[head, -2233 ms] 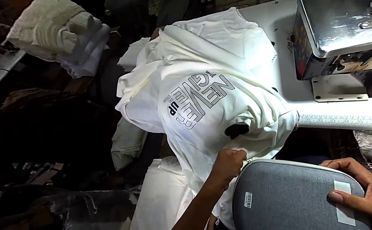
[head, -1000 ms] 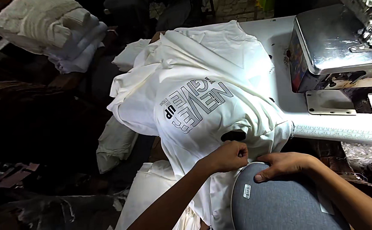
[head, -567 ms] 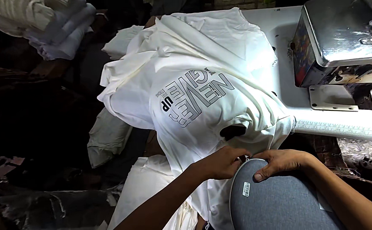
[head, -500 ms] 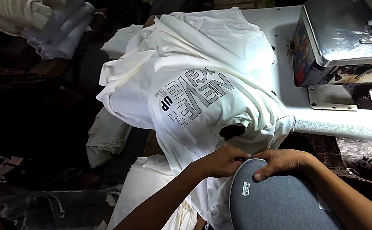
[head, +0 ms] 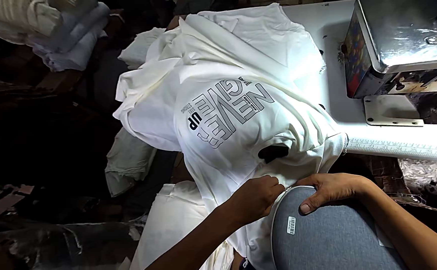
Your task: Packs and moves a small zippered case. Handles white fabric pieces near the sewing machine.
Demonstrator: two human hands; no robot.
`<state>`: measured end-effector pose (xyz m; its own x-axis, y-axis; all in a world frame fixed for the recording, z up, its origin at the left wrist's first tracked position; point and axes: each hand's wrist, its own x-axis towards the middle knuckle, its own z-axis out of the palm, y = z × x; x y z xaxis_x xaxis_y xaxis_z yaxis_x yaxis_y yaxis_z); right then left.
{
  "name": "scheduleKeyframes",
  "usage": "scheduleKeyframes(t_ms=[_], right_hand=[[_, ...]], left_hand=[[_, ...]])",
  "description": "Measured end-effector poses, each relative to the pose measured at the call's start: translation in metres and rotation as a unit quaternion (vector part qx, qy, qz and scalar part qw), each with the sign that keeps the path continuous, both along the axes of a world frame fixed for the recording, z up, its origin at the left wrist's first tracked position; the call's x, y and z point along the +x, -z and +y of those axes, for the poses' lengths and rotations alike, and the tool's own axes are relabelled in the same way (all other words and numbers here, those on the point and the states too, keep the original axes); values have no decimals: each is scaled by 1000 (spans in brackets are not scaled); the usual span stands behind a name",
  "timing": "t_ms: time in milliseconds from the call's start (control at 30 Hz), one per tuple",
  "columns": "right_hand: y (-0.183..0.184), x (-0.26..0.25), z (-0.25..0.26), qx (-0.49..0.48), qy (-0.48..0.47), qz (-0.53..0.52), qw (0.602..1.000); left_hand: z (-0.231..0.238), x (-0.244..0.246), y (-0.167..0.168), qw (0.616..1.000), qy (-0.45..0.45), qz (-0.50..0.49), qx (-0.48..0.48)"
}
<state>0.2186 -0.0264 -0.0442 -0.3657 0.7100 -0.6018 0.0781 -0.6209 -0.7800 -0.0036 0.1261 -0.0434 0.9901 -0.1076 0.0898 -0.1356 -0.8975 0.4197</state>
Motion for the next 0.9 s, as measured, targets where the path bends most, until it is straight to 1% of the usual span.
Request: scheduleKeyframes(t_ms=[167, 300, 433, 533, 600, 667, 733, 800, 900], right_hand=[[-2, -1, 3, 21, -13, -6, 1000], [-7, 0, 2, 31, -18, -28, 999], [-23, 6, -8, 71, -23, -93, 993], [-27, 14, -19, 115, -20, -108, 987], [-29, 19, -26, 134, -22, -127, 983], [-28, 21, -31, 148, -14, -139, 979], [-27, 24, -33, 136, -2, -123, 983], [-23, 28, -36, 108, 34, -84, 990], [-21, 36, -42, 91, 105, -53, 989]], left_hand=[[-6, -13, -3, 998, -27, -26, 44], [2, -8, -4, 997, -1, -48, 62], [5, 12, -28, 993, 50, -71, 83], [3, 17, -52, 988, 97, -42, 109], [0, 12, -62, 986, 119, -17, 119], [-2, 2, -66, 986, 123, -9, 110], [-9, -13, -67, 990, 110, -5, 87], [-17, -29, -64, 995, 83, -1, 54], [-33, -44, -60, 999, 37, -12, 4]])
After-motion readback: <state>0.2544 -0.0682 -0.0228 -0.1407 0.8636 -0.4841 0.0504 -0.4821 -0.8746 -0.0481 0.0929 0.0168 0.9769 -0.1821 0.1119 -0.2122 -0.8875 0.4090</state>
